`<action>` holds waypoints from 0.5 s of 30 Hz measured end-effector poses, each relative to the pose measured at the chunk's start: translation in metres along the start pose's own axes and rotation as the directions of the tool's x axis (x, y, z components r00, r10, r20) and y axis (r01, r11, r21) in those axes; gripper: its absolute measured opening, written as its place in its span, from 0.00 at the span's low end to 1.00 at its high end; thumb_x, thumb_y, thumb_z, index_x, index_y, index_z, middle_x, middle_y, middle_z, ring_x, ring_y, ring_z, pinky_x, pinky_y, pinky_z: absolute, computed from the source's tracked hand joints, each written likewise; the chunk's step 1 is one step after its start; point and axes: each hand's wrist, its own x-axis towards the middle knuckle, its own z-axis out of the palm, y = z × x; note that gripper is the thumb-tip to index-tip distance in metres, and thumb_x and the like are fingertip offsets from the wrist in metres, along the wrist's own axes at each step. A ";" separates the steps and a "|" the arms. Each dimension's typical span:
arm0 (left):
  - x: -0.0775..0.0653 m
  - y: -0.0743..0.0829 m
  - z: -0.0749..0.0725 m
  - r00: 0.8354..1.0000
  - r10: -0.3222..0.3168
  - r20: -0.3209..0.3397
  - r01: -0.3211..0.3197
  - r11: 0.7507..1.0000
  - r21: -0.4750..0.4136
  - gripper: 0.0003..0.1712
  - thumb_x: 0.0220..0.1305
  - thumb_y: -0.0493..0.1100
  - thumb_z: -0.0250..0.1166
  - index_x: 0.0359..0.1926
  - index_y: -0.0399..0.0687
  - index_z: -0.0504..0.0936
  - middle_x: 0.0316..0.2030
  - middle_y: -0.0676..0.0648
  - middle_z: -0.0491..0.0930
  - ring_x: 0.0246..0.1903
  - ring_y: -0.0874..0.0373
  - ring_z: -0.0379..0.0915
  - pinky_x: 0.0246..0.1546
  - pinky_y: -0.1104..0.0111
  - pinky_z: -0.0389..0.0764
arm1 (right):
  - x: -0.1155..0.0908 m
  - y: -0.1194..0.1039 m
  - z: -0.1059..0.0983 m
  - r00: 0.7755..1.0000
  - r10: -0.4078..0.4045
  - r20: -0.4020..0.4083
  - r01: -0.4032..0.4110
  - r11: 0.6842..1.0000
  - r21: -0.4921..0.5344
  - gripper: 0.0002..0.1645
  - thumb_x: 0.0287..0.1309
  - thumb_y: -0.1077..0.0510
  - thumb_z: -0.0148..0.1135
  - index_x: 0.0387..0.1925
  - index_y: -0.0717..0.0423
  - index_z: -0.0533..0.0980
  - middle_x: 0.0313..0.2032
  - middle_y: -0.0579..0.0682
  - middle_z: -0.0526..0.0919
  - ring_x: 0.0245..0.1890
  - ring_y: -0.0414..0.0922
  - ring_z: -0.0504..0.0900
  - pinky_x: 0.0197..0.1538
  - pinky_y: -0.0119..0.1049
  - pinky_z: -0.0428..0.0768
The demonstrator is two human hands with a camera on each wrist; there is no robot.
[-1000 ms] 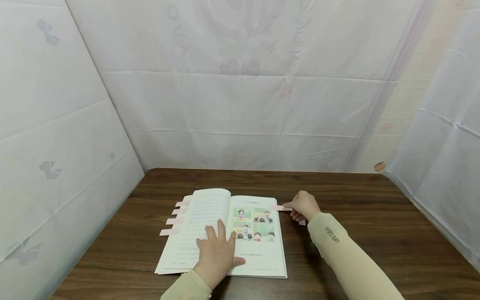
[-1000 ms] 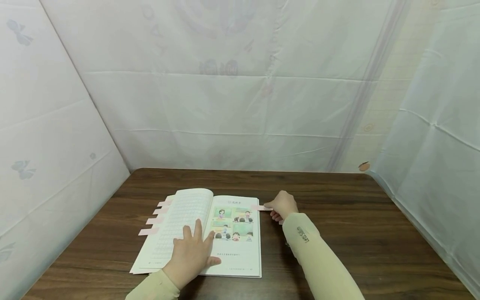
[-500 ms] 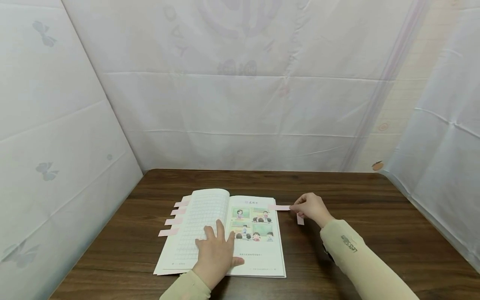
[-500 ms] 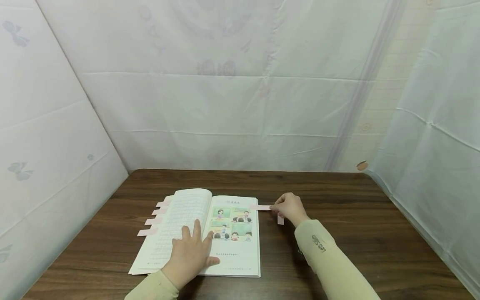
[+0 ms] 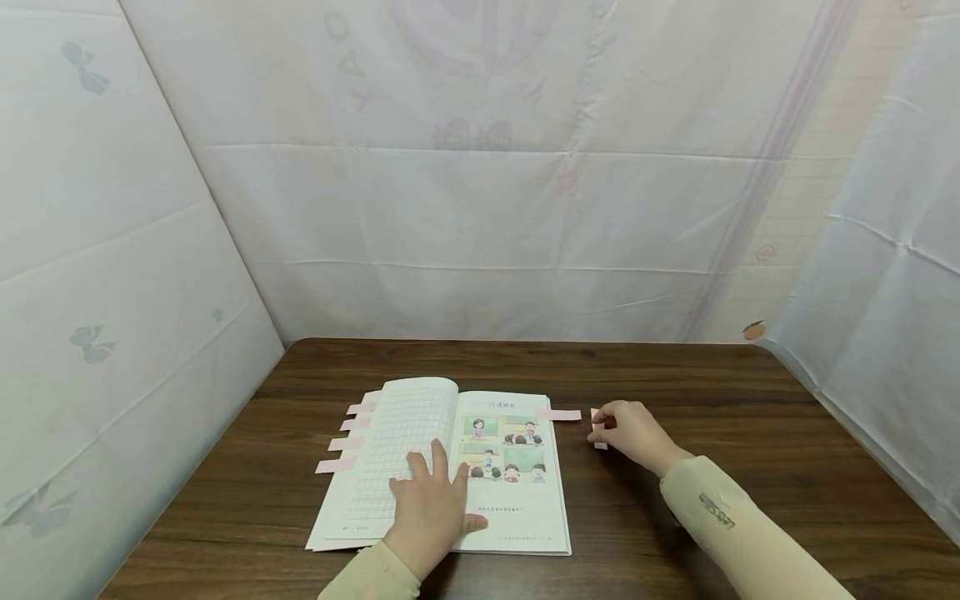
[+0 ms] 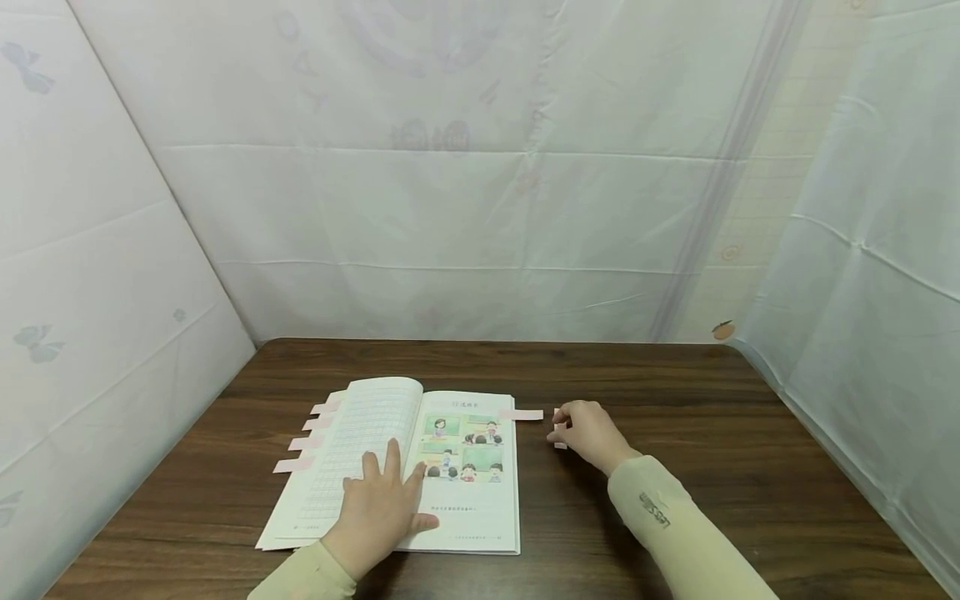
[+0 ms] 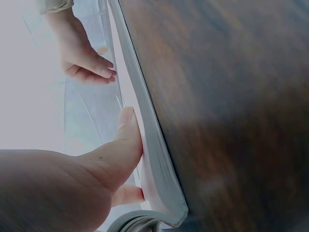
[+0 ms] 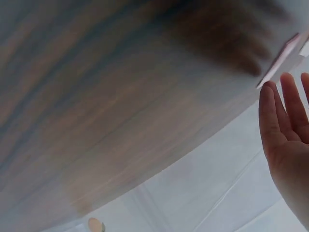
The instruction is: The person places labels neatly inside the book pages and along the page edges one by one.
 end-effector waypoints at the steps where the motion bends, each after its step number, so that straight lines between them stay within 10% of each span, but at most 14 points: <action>1: 0.000 0.000 0.001 1.000 0.000 -0.005 0.000 1.000 0.002 0.45 0.47 0.83 0.55 0.54 0.61 0.85 0.58 0.35 0.78 0.47 0.35 0.75 0.28 0.48 0.84 | 0.000 0.002 0.000 1.000 -0.016 0.000 0.016 1.000 -0.008 0.10 0.54 0.59 0.72 0.36 0.60 0.83 0.42 0.54 0.85 0.40 0.46 0.81 0.45 0.43 0.79; 15: 0.000 -0.001 -0.001 1.000 0.004 -0.018 -0.004 1.000 -0.004 0.44 0.47 0.83 0.55 0.53 0.60 0.86 0.57 0.34 0.78 0.46 0.34 0.76 0.28 0.47 0.83 | -0.006 0.020 0.000 0.989 -0.123 0.085 0.124 0.992 0.000 0.25 0.53 0.56 0.73 0.51 0.65 0.81 0.59 0.62 0.80 0.64 0.63 0.73 0.64 0.58 0.71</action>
